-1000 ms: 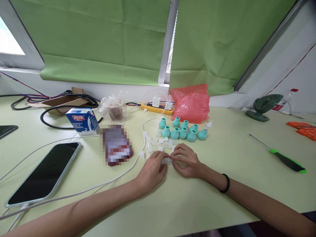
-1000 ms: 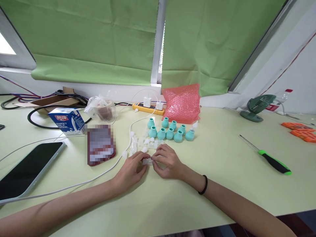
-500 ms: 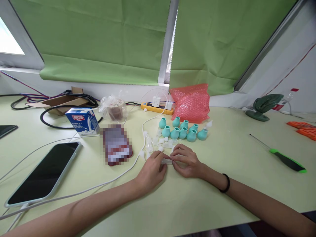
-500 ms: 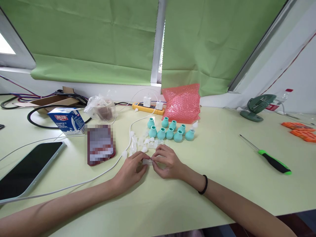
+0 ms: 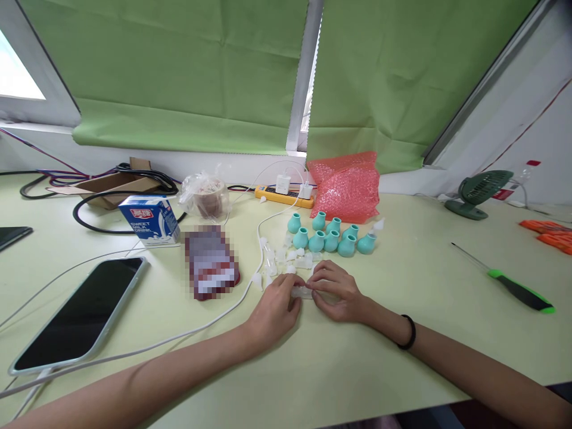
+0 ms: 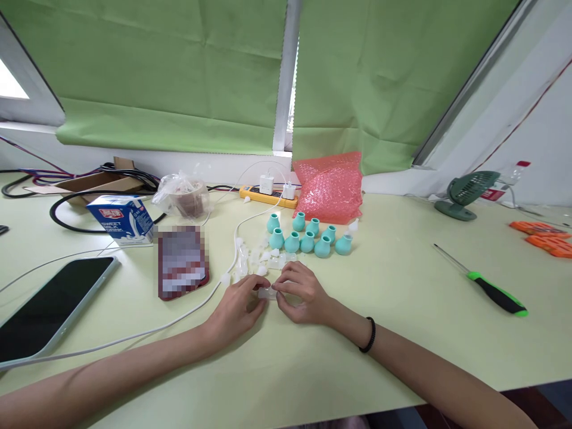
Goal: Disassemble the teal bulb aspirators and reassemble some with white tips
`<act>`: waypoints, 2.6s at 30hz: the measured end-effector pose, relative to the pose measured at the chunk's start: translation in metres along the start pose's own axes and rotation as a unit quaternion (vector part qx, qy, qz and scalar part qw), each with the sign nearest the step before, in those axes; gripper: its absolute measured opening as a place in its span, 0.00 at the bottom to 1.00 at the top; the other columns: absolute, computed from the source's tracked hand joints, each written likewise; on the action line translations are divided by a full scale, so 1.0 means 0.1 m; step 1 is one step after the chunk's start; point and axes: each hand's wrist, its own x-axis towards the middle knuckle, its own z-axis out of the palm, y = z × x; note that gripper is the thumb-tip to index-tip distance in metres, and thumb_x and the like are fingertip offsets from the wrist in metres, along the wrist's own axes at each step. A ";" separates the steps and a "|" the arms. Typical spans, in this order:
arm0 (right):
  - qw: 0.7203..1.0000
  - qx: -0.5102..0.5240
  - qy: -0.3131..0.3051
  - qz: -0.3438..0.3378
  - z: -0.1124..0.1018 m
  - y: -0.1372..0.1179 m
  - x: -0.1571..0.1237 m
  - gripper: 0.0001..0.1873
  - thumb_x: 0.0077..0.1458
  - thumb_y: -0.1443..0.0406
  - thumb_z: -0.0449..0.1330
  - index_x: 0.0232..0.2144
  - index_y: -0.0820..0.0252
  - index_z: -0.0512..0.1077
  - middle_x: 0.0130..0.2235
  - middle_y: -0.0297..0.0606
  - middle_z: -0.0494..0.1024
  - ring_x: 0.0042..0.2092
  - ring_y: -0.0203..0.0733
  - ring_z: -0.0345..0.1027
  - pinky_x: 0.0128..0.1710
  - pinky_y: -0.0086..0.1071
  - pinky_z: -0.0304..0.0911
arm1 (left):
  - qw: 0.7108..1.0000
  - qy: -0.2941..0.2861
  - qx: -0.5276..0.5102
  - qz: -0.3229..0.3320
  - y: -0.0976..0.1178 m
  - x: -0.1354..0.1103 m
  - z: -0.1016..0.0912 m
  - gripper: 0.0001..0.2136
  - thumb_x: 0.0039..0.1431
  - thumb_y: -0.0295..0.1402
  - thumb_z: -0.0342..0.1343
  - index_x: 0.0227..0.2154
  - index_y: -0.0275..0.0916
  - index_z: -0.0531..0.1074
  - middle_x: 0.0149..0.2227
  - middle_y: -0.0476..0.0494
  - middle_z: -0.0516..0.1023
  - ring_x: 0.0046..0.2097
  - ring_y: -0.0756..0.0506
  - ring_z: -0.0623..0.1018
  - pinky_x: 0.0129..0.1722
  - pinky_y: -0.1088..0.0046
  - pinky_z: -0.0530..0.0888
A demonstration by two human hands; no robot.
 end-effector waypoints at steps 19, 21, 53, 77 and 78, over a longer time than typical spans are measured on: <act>0.999 -0.032 -0.013 -0.023 0.00 0.00 0.00 0.12 0.41 0.74 0.56 0.32 0.60 0.68 0.28 0.38 0.72 0.34 0.41 0.61 0.31 0.37 0.62 | 1.000 -0.010 -0.005 0.004 0.00 -0.01 0.00 0.13 0.47 0.19 0.45 0.36 0.38 0.60 0.38 0.44 0.69 0.40 0.46 0.70 0.38 0.72 0.68; 0.999 -0.035 -0.010 -0.029 0.00 0.00 0.00 0.12 0.41 0.74 0.56 0.32 0.59 0.68 0.28 0.38 0.72 0.34 0.41 0.61 0.31 0.37 0.62 | 1.000 -0.011 -0.009 0.007 0.00 -0.01 0.00 0.13 0.47 0.19 0.45 0.36 0.38 0.60 0.38 0.44 0.69 0.40 0.46 0.70 0.38 0.71 0.68; 0.950 -0.264 0.126 0.111 -0.08 0.33 0.02 0.11 0.49 0.72 0.53 0.33 0.53 0.70 0.43 0.38 0.65 0.45 0.46 0.57 0.45 0.44 0.50 | 1.000 0.027 0.007 0.011 0.02 -0.02 0.00 0.10 0.49 0.25 0.48 0.36 0.39 0.64 0.37 0.45 0.69 0.40 0.46 0.69 0.36 0.68 0.70; 0.999 -0.030 0.032 0.026 0.00 -0.10 -0.02 0.21 0.46 0.68 0.57 0.44 0.55 0.60 0.29 0.34 0.72 0.30 0.36 0.67 0.29 0.29 0.65 | 0.992 0.013 -0.108 0.057 0.05 0.00 -0.06 0.13 0.59 0.31 0.40 0.48 0.42 0.57 0.46 0.46 0.67 0.47 0.47 0.66 0.46 0.69 0.64; 0.998 -0.033 0.033 0.035 -0.01 -0.10 -0.01 0.19 0.47 0.69 0.57 0.43 0.54 0.61 0.28 0.33 0.72 0.29 0.35 0.67 0.29 0.29 0.65 | 0.993 0.008 -0.107 0.057 0.05 0.00 -0.06 0.14 0.59 0.30 0.39 0.48 0.42 0.57 0.46 0.46 0.67 0.47 0.47 0.66 0.46 0.69 0.64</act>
